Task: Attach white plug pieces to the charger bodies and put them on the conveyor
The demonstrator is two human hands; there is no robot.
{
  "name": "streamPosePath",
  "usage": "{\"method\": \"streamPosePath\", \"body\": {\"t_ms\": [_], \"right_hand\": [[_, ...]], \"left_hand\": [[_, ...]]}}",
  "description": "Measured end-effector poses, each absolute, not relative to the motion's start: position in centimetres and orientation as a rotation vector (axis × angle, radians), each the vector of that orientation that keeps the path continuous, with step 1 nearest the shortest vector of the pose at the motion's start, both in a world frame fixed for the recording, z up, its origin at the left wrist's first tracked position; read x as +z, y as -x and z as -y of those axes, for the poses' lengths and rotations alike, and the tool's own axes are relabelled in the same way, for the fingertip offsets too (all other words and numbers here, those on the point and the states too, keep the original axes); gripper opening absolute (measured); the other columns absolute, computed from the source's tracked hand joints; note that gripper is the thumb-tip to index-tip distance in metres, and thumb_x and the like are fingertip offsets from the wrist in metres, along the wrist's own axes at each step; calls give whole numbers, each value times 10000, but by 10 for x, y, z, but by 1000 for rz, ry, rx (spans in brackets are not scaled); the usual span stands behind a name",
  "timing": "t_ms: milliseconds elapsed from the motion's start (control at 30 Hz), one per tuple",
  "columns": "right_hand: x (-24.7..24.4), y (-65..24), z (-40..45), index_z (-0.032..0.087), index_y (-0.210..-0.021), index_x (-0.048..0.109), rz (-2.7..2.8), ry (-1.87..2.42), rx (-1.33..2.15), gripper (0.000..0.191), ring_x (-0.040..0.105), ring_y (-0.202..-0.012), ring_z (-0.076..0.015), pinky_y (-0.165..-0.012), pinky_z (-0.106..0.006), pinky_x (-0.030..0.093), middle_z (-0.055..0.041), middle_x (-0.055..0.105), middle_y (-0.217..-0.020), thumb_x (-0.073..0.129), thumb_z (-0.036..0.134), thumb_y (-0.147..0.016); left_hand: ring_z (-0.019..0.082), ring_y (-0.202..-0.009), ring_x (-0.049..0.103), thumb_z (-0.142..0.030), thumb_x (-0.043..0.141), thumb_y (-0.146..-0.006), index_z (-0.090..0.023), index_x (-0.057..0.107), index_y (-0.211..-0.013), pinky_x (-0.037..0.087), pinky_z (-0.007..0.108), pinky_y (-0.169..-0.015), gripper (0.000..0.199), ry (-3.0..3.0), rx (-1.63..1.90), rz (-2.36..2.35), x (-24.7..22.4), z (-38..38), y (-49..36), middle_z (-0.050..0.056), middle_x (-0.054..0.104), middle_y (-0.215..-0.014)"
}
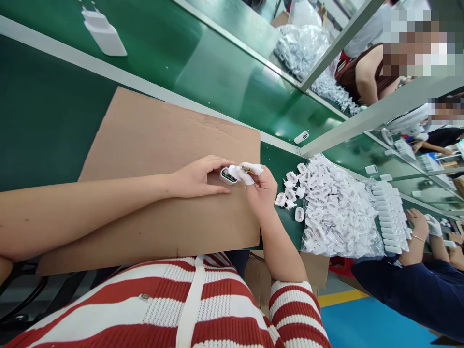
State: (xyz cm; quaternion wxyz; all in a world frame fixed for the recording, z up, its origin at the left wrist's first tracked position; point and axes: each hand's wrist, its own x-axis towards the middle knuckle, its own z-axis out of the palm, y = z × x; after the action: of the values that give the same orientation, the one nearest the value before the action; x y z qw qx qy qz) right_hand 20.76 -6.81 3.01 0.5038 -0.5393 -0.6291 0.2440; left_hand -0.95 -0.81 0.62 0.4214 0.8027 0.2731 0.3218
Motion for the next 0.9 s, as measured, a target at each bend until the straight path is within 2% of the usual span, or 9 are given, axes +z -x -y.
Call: {"method": "streamPosePath", "body": {"t_ms": [133, 333, 467, 667, 900], "right_hand": [[33, -204, 72, 330, -1170, 748, 1795, 1343, 419, 196, 749, -1028, -222, -919, -389, 645, -51, 746, -1089, 664, 348, -994], [38, -201, 72, 341, -1223, 727, 1954, 1349, 284, 236, 724, -1084, -248, -954, -419, 611, -61, 759, -1148, 672, 341, -994], [39, -202, 70, 338, -1175, 737, 1952, 1334, 153, 195, 712, -1059, -260, -953, -454, 597, -54, 772, -1102, 661, 334, -995], [41, -199, 68, 321, -1141, 749, 1987, 1403, 162, 180, 678, -1074, -276, -990, -485, 560, -59, 776, -1057, 653, 346, -991], [43, -196, 68, 310, -1111, 755, 2038, 1404, 35, 168, 677, -1022, -271, -966, -477, 552, -53, 782, -1006, 644, 316, -984]], "left_hand": [[261, -1023, 649, -477, 711, -918, -188, 733, -1068, 520, 376, -916, 327, -1991, 817, -713, 4, 7, 8, 78, 746, -1045], [257, -1002, 644, -499, 693, -917, -191, 747, -1026, 517, 375, -902, 331, -1992, 819, -711, 6, 6, 8, 81, 746, -1026], [253, -976, 646, -506, 696, -914, -188, 748, -1004, 513, 372, -892, 334, -1998, 815, -708, 7, 5, 7, 79, 742, -1001], [262, -990, 656, -500, 697, -912, -186, 747, -978, 523, 381, -894, 325, -1997, 834, -709, 4, 5, 7, 88, 742, -1008], [264, -999, 657, -509, 698, -907, -194, 753, -974, 526, 378, -906, 327, -1995, 830, -719, 4, 5, 7, 83, 745, -1011]]}}
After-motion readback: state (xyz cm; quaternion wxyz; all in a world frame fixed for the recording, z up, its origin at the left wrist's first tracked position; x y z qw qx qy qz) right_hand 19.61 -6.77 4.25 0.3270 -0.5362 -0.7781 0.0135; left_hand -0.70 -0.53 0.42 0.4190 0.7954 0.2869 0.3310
